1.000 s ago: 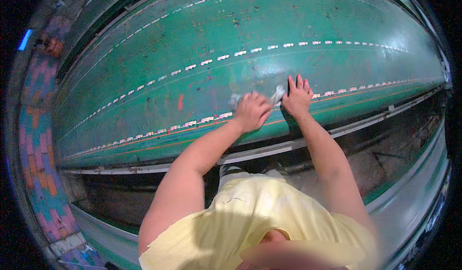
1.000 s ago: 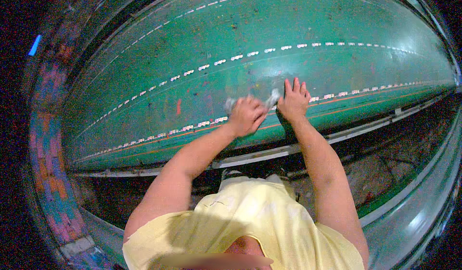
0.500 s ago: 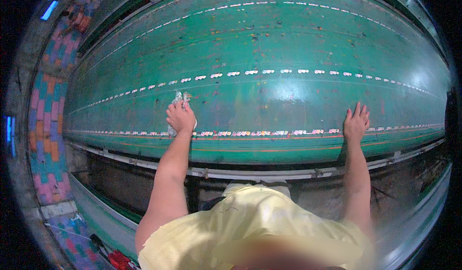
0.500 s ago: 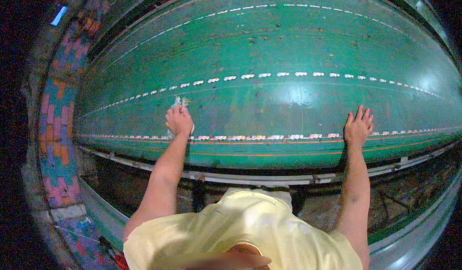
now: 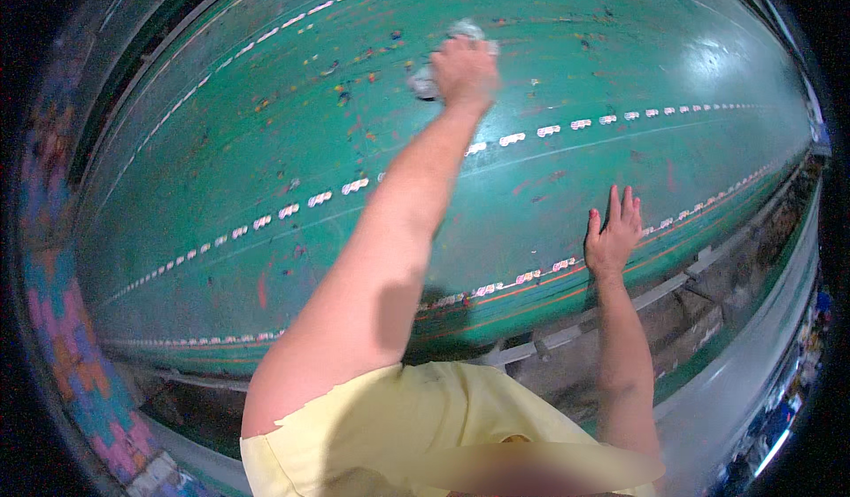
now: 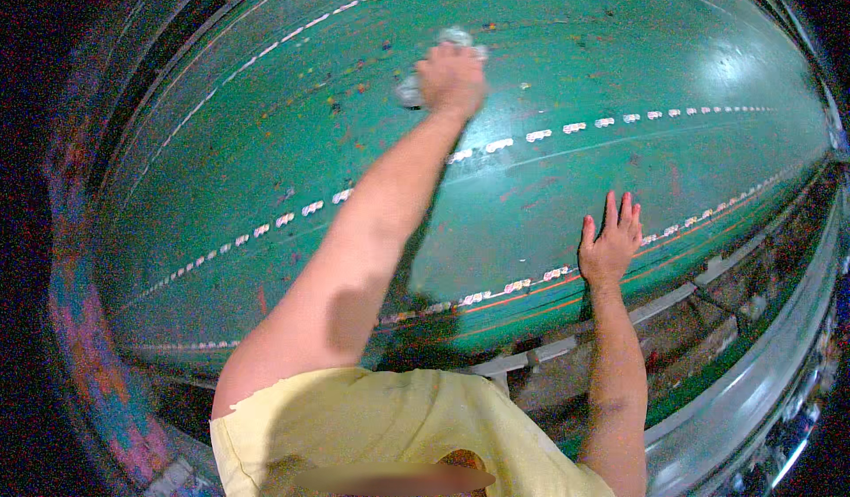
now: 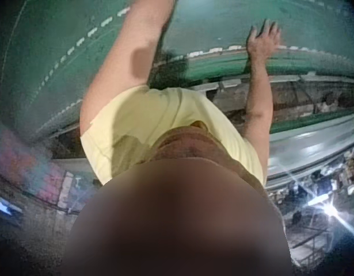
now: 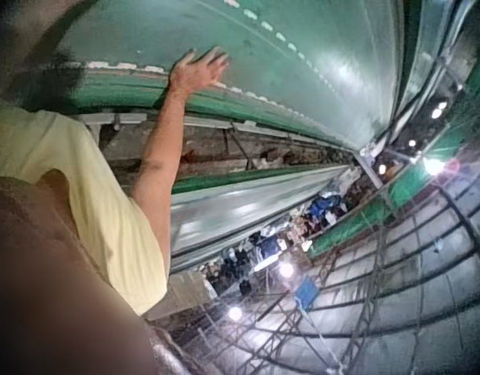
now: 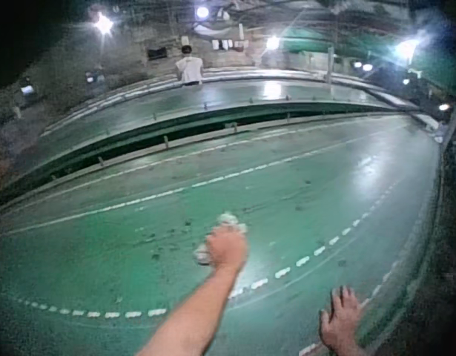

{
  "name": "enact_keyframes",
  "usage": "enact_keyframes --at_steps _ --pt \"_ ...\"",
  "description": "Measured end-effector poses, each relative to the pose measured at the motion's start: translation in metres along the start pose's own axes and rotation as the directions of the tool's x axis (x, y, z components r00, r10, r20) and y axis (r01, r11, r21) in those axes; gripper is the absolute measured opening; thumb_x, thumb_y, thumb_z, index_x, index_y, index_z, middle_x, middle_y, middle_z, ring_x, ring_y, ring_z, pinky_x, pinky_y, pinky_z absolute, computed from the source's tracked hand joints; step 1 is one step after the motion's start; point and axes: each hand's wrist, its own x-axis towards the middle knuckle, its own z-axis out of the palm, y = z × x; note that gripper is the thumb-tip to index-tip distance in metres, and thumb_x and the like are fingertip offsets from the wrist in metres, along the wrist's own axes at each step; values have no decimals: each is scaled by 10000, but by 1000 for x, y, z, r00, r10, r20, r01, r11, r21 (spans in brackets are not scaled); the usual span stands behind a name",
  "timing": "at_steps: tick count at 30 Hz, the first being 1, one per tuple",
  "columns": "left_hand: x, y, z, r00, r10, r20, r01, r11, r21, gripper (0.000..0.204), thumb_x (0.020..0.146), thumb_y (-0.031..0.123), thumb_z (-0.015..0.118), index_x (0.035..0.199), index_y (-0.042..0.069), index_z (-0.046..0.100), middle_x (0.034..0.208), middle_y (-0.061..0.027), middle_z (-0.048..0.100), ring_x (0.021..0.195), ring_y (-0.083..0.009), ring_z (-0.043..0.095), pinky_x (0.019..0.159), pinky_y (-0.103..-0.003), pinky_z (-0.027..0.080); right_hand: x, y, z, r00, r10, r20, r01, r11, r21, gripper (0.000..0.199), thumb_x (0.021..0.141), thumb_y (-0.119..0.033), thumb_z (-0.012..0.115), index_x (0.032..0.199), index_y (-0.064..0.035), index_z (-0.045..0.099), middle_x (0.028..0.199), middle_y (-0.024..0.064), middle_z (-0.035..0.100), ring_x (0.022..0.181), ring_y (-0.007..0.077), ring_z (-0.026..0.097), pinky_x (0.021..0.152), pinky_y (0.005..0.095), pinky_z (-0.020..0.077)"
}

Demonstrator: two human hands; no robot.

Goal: The person wipes a green conveyor belt surface with a cloth, moving along the belt to clean multiple sections. The person briefly walks between the belts to retrieve a fresh cloth and resumes wiping the surface.

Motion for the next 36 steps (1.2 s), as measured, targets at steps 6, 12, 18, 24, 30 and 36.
enact_keyframes --at_steps 6,12,18,24,30,36 --pt "-54 106 -9 894 446 38 -421 867 -268 240 1024 349 677 1113 168 808 1206 -104 729 1186 -329 662 942 -536 503 -2 -4 -3 999 33 19 -33 999 24 707 1071 -427 671 1705 -172 488 1808 144 385 1661 442 329 1325 627 252" --pt "-111 -16 -40 879 463 -114 -463 770 -439 194 966 318 721 908 160 818 1148 -99 737 1145 -331 678 935 -542 516 -6 1 -1 999 53 0 -53 998 14 698 1067 -417 685 1694 -170 504 1804 145 393 1656 439 343 1324 614 267" --pt "-159 -266 -95 970 -39 -241 6 991 -133 183 935 295 784 1066 179 838 1152 -125 775 1140 -376 721 965 -575 571 -4 -1 -5 999 42 -29 -42 999 6 676 1067 -424 688 1671 -161 537 1785 162 424 1633 443 383 1314 598 288" --pt "-303 -352 -178 820 -536 -202 567 808 158 230 1023 368 741 1185 221 811 1254 -87 729 1223 -349 665 993 -565 537 -7 8 -4 999 44 -8 -44 997 -62 696 1087 -485 629 1687 -150 513 1771 202 432 1618 468 398 1291 637 314" --pt "-420 -294 -212 586 -746 -316 806 501 314 324 1011 409 745 1288 243 771 1289 -103 690 1213 -375 647 966 -592 518 0 3 6 989 -139 47 142 987 -69 681 1102 -478 603 1689 -146 506 1777 200 425 1632 471 379 1308 652 297" --pt "-426 -150 -188 794 -598 -109 602 750 273 375 956 391 779 1295 229 776 1336 -136 684 1230 -387 629 995 -597 498 70 8 -14 943 -323 76 314 943 112 637 1126 -486 577 1688 -192 515 1782 204 420 1643 477 362 1329 644 273"
